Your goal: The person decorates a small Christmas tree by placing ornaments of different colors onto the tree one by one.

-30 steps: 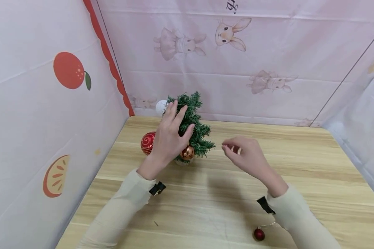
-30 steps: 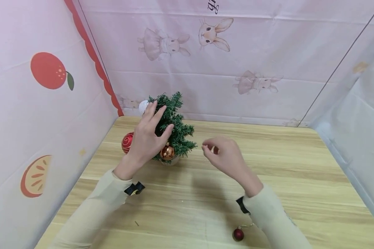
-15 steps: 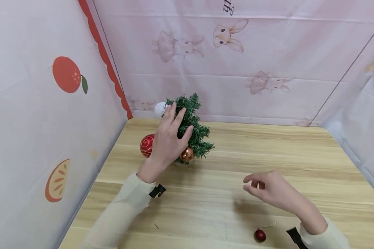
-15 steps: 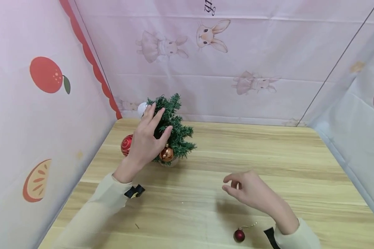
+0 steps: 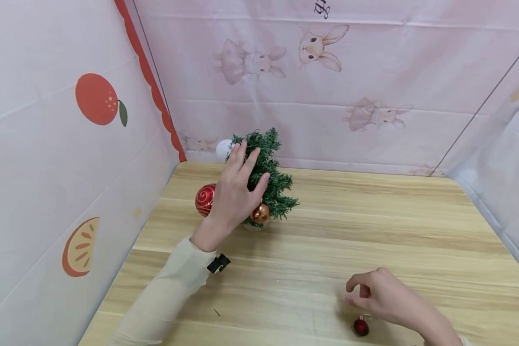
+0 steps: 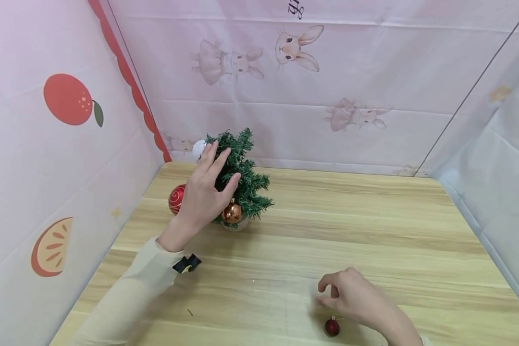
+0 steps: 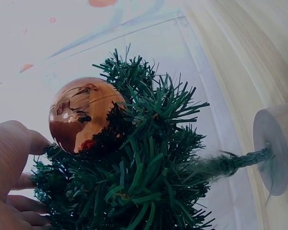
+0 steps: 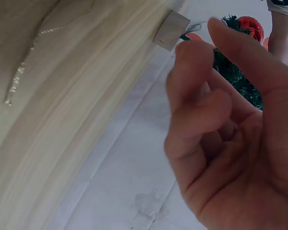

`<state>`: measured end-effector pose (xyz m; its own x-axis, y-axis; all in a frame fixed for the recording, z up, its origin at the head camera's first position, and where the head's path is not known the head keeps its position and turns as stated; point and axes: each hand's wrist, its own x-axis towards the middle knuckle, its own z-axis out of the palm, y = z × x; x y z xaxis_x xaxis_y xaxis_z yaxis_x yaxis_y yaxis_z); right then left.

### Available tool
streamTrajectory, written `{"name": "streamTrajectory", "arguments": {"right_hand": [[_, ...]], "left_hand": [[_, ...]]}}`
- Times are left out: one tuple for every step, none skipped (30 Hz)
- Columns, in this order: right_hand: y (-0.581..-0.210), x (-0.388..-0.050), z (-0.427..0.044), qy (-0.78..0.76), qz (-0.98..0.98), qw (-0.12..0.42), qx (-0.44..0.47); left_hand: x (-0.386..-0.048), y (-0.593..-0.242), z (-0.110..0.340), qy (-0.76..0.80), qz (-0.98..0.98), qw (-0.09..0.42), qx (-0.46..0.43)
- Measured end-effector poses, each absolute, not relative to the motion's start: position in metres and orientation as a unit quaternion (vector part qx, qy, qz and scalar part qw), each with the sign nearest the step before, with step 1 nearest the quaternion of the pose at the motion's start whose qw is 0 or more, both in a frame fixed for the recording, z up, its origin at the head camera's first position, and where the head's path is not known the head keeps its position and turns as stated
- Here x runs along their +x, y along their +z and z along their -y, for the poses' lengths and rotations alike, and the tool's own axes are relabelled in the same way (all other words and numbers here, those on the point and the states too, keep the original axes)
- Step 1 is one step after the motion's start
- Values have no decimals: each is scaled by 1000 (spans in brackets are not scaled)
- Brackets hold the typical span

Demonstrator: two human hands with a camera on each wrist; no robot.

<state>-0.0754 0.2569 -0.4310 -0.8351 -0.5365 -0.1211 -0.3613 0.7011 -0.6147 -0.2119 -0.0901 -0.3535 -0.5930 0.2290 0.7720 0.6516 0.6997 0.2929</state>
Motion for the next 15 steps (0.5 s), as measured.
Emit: {"name": "streamTrajectory", "arguments": {"right_hand": [[-431,-74,-258,-297,-910,161,-239],[-431,-73,-259,-298,-909,179,-229],[-431,-72,-260,-299,-908,196,-218],[-432,-71,-260,-302,-906,212,-208],[-432,-70,-261,-305,-903,226,-199],[-433,-69,-261,-308,-901,236,-194],[-434,-69,-261,-308,-900,242,-189],[-435,-69,-261,-310,-899,247,-187],[-436,-69,-261,-312,-898,247,-190],[-438,-69,-261,-315,-896,245,-193],[-440,-69,-261,-317,-895,243,-199],[-441,-70,-260,-315,-895,237,-207],[-443,-71,-260,-312,-897,229,-215],[-445,-71,-260,-309,-897,223,-222],[-447,-72,-260,-305,-899,217,-228]], "left_hand": [[-212,-353,90,-287,845,369,-261],[-212,-353,90,-287,845,369,-261],[-212,-353,90,-288,844,369,-262],[-213,-353,90,-289,844,369,-262],[-213,-353,90,-289,844,369,-262],[-213,-353,90,-290,844,368,-262],[-213,-353,90,-291,843,368,-262],[-214,-353,90,-291,843,368,-261],[-214,-353,90,-292,844,367,-261],[-214,-353,90,-293,844,366,-260],[-214,-353,90,-294,844,366,-260],[-214,-353,90,-295,844,365,-260],[-214,-354,90,-296,843,366,-260],[-214,-354,90,-297,843,365,-261],[-214,-354,89,-297,843,365,-262]]}}
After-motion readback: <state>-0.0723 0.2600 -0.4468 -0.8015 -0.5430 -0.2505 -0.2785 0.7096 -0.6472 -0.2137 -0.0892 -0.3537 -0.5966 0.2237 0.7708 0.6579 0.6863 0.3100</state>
